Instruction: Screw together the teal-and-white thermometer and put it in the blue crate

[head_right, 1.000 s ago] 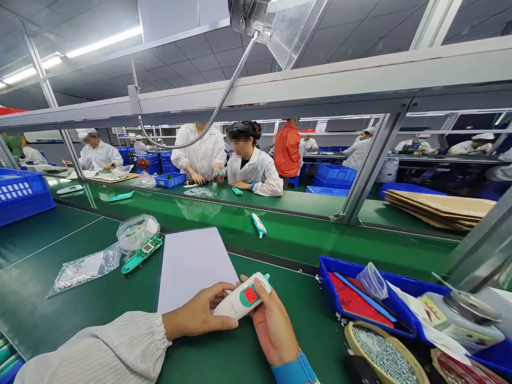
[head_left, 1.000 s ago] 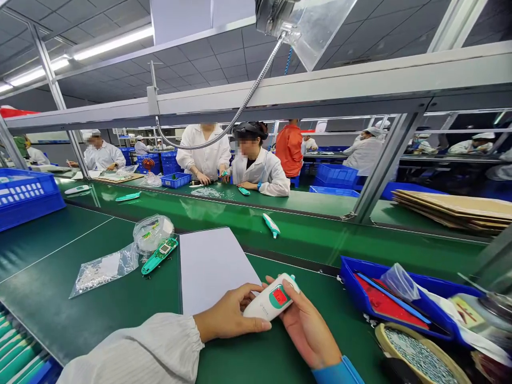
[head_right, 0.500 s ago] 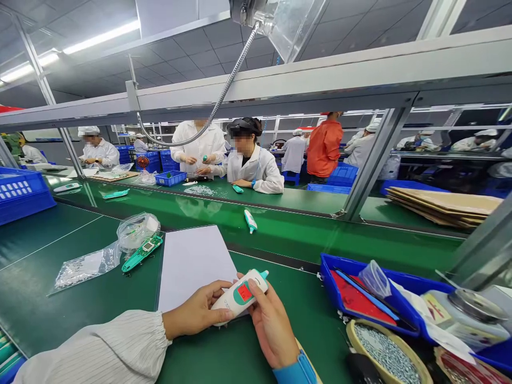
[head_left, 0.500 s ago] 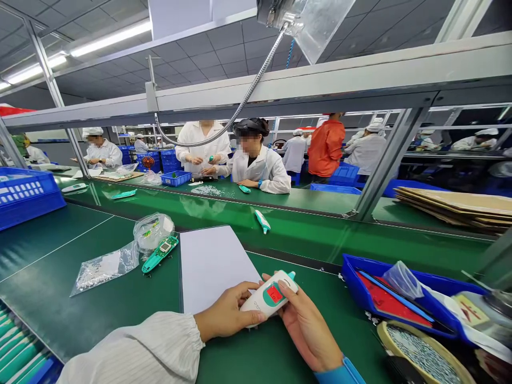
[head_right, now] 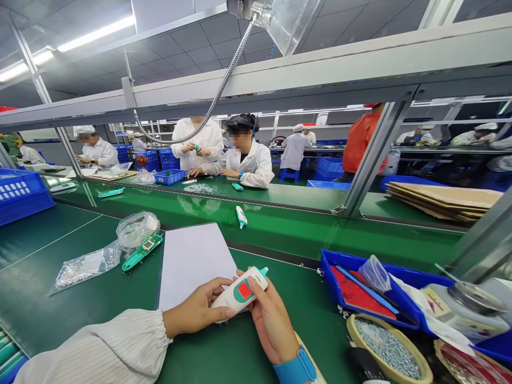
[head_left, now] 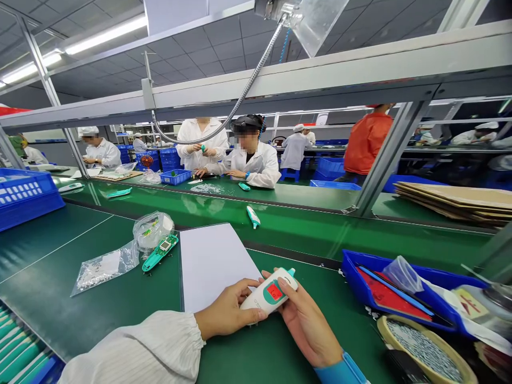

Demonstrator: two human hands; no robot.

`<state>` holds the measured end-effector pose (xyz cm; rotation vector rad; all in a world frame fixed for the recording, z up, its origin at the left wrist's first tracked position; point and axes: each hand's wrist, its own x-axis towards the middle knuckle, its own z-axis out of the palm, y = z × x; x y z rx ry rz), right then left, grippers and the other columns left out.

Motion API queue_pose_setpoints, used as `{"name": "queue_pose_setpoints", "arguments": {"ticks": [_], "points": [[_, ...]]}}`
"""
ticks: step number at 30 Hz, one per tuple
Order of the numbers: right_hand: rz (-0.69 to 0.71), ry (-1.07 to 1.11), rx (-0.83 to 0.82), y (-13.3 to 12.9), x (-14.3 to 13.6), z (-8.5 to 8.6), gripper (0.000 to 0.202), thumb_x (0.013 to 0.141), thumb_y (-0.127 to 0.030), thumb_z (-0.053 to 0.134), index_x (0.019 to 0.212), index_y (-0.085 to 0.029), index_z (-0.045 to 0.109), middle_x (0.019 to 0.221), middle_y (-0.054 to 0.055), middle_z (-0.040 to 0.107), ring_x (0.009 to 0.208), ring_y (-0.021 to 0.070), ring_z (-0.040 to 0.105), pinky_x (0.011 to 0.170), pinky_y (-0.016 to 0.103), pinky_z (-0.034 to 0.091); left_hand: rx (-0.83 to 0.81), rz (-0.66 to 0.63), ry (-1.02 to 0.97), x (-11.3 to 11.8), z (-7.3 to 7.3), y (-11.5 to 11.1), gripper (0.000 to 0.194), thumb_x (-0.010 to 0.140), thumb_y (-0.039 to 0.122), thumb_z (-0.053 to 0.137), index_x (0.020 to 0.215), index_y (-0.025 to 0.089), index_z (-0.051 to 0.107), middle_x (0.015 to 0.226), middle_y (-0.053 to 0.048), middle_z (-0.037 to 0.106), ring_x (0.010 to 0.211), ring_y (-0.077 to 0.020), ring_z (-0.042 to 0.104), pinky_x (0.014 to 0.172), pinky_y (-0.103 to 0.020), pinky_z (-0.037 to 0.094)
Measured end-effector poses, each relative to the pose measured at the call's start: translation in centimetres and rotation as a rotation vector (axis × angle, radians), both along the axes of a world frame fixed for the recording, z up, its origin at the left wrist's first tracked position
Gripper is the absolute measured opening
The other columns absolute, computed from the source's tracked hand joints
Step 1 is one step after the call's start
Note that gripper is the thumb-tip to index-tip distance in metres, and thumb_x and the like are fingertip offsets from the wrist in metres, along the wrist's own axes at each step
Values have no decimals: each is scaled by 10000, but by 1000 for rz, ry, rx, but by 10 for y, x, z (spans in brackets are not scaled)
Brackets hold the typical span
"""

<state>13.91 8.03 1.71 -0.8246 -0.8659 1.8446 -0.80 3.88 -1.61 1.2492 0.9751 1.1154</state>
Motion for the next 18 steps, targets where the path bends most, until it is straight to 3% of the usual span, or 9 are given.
{"name": "queue_pose_setpoints", "arguments": {"ticks": [13, 18], "points": [[52, -71, 94, -1, 1, -2, 523, 688, -433, 663, 1124, -215, 474, 1136, 68, 586, 1085, 246, 496, 931, 385, 361, 3, 20, 15, -2, -1, -1, 557, 645, 283, 699, 1138, 182, 462, 877, -50, 555, 720, -138, 540, 631, -281, 458], [174, -252, 218, -11, -3, 4, 511, 702, -479, 621, 1107, -191, 504, 1150, 99, 573, 1016, 264, 543, 894, 397, 407, -131, -171, -102, -1, 10, -6, 604, 578, 305, 754, 1089, 165, 464, 786, -35, 574, 558, -121, 569, 500, -257, 481]]}}
